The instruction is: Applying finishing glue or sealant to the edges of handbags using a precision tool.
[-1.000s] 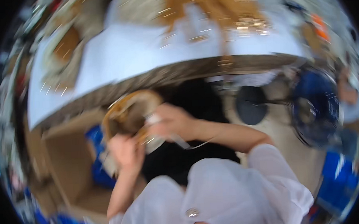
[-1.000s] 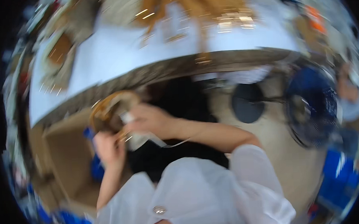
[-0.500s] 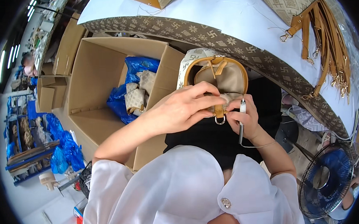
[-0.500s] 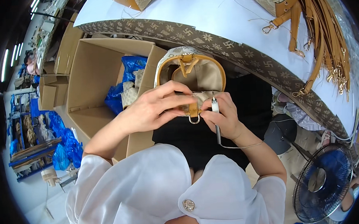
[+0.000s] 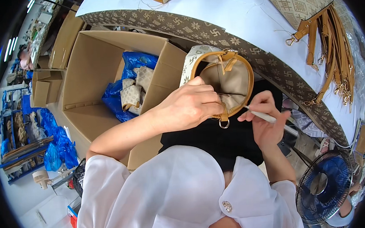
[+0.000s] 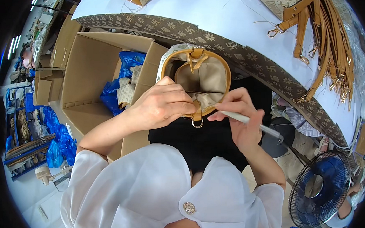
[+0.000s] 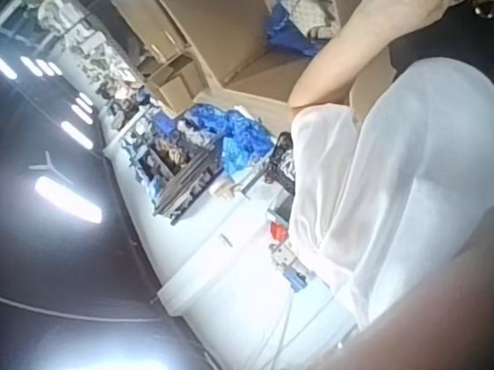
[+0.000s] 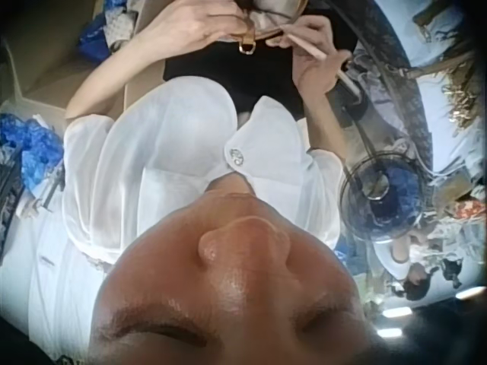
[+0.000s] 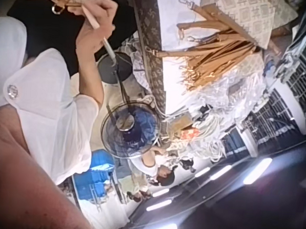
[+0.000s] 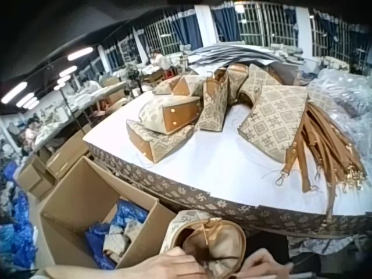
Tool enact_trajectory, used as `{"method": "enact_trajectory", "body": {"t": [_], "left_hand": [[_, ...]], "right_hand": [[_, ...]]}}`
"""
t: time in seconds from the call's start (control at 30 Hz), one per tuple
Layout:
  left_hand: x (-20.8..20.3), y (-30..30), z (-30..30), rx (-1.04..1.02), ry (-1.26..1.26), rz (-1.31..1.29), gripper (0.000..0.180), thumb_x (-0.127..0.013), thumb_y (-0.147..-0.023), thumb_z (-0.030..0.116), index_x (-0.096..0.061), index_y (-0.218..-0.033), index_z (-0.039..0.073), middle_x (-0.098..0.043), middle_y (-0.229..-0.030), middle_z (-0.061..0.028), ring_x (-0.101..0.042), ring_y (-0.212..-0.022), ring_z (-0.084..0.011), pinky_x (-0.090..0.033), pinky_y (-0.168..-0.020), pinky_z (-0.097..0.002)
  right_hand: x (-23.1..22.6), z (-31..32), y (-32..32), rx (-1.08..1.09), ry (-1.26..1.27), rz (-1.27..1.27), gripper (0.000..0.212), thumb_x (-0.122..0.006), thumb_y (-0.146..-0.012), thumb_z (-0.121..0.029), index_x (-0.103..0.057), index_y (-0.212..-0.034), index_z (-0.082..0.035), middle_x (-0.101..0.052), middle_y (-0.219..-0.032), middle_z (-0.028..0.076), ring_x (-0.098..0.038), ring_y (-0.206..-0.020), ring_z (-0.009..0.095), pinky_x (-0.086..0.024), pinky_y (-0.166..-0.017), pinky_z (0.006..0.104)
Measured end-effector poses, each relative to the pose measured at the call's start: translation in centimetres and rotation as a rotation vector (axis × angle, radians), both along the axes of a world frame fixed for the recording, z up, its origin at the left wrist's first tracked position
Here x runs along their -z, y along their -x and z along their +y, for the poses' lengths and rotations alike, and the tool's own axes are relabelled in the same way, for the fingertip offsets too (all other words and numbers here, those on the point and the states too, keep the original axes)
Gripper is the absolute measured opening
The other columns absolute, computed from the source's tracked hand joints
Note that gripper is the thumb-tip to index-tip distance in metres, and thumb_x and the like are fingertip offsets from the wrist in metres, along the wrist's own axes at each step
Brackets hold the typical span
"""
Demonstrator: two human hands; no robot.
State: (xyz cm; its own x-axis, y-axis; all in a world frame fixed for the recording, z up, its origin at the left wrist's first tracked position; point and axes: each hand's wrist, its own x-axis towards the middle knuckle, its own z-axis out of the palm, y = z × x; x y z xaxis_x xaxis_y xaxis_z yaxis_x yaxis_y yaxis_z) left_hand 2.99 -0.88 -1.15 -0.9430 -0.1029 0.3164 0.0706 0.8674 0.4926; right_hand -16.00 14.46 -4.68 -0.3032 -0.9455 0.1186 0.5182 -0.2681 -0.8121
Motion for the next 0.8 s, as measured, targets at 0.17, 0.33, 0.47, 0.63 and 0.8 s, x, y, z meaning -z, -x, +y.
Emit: {"method": "enact_trajectory", "body": {"t": [0.17,0.33,0.47,0.63,0.8], "left_hand": [[-0.2,0.1,0.0,-0.025,-0.034,0.011,0.017,-0.075,-0.074,0.008,-0.070,-0.090,0.008,-0.064,-0.085,-0.0009,-0.059,-0.076,-0.0166,-0.039,-0.072,-0.0313],[0.1,-0.1,0.2,-0.040,-0.027,-0.009,0.016,-0.075,-0.075,0.010,-0.069,-0.089,0.008,-0.063,-0.084,-0.0003,-0.059,-0.075,-0.0166,-0.039,-0.072,-0.0310],[0.1,-0.1,0.3,-0.050,-0.012,-0.022,0.016,-0.075,-0.075,0.010,-0.069,-0.089,0.008,-0.063,-0.083,-0.0003,-0.059,-0.075,-0.0165,-0.039,-0.072,-0.0307],[0.2,-0.2,0.4,-0.047,-0.007,-0.023,0.015,-0.075,-0.075,0.011,-0.069,-0.089,0.008,-0.063,-0.081,-0.0005,-0.058,-0.074,-0.0163,-0.038,-0.071,-0.0303],[0.3,-0.1,0.4,-0.045,0.002,-0.019,0.015,-0.075,-0.075,0.012,-0.070,-0.089,0.007,-0.063,-0.080,-0.0006,-0.058,-0.073,-0.0162,-0.038,-0.071,-0.0301]], "right_hand": [[0.3,-0.4,0.7,-0.175,-0.097,0.414,0.013,-0.061,-0.092,-0.007,-0.062,-0.100,0.003,-0.055,-0.091,0.008,-0.058,-0.074,0.015,-0.055,-0.073,0.0300],[0.6,-0.4,-0.6,-0.151,-0.126,0.454,0.009,-0.065,-0.085,0.004,-0.059,-0.091,0.001,-0.056,-0.090,0.009,-0.059,-0.074,0.012,-0.054,-0.074,0.0270],[1.0,-0.5,-0.8,-0.108,-0.086,0.542,0.014,-0.066,-0.081,0.009,-0.057,-0.085,-0.001,-0.056,-0.090,0.010,-0.060,-0.075,0.013,-0.053,-0.073,0.0252],[0.6,-0.5,-0.8,-0.085,-0.070,0.690,0.016,-0.067,-0.079,0.009,-0.056,-0.083,-0.001,-0.058,-0.089,0.011,-0.062,-0.078,0.015,-0.052,-0.073,0.0254],[0.5,-0.4,-1.0,-0.068,-0.070,0.722,0.017,-0.067,-0.077,0.011,-0.056,-0.082,-0.001,-0.060,-0.088,0.011,-0.064,-0.080,0.017,-0.052,-0.073,0.0262]]}}
